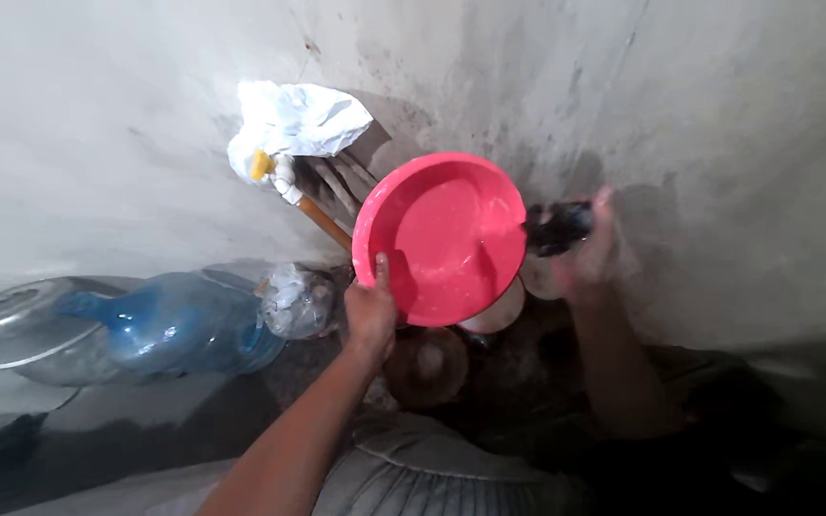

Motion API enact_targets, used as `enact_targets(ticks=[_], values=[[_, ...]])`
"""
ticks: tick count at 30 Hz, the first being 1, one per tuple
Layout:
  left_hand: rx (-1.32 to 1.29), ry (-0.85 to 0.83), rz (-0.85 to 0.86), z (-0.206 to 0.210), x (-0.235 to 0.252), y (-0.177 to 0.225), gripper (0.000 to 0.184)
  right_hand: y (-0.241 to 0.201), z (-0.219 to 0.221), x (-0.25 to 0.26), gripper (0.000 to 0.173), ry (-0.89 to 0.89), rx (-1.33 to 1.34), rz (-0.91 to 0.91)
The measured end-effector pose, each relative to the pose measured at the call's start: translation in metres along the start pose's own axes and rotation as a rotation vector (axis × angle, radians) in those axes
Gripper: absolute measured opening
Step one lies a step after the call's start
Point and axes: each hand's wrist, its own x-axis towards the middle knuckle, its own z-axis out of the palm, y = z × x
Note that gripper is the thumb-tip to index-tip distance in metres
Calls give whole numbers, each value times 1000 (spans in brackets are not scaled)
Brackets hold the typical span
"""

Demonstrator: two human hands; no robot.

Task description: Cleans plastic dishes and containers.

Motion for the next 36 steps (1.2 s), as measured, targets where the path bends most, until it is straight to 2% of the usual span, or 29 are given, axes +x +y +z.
enact_targets(ticks=[1, 3, 6, 8, 10, 11, 13, 14, 16, 18, 20, 22, 24, 25, 26, 28, 30, 31, 33, 36], values=[[0, 4, 3, 2, 2, -1, 52, 6, 13, -14, 57, -107, 24, 45], [4, 0, 9, 5, 4, -4, 53, 31, 40, -34, 52, -261, -9, 147], [3, -41, 24, 11, 2, -3, 54, 61, 86, -41, 41, -535, -297, 233], [44, -38, 29, 9, 2, -3, 62, 67, 114, -47, 36, -520, -414, 152], [55, -39, 21, 9, 1, -3, 67, 75, 135, -59, 42, -357, -363, 34], [44, -31, 24, 7, 1, -3, 63, 74, 144, -64, 47, -358, -377, 12], [-6, 29, 91, 0, 4, -3, 34, 64, 152, -74, 53, -529, -522, -30], [-35, 84, 113, -5, 5, -1, 32, 57, 147, -77, 54, -675, -671, -74], [-62, 173, 132, -17, 5, 3, 48, 64, 120, -72, 48, -855, -1078, -314], [3, 183, 217, -25, 0, 4, 43, 81, 81, -50, 39, -791, -1323, -548], [77, 169, 305, -24, -4, 6, 35, 83, 62, -16, 36, -635, -1482, -641], [101, 157, 350, -18, -8, 7, 35, 79, 65, -14, 43, -552, -1546, -538], [88, 164, 379, -8, -10, 13, 34, 76, 91, -38, 55, -532, -1392, -278], [82, 162, 383, -3, -9, 15, 33, 77, 109, -54, 55, -487, -1239, -227], [77, 156, 381, 1, -8, 16, 33, 75, 126, -70, 50, -410, -1045, -229], [40, 158, 370, 7, -6, 16, 33, 67, 150, -88, 34, -295, -736, -348], [-8, 180, 376, 5, -8, 20, 32, 71, 150, -85, 26, -339, -658, -506], [-17, 187, 374, 1, -9, 20, 32, 79, 140, -80, 26, -392, -743, -606], [-30, 194, 367, -7, -10, 20, 32, 96, 104, -58, 37, -490, -1055, -735], [54, 204, 356, -12, -7, 14, 30, 96, 62, -8, 44, -536, -1408, -738]])
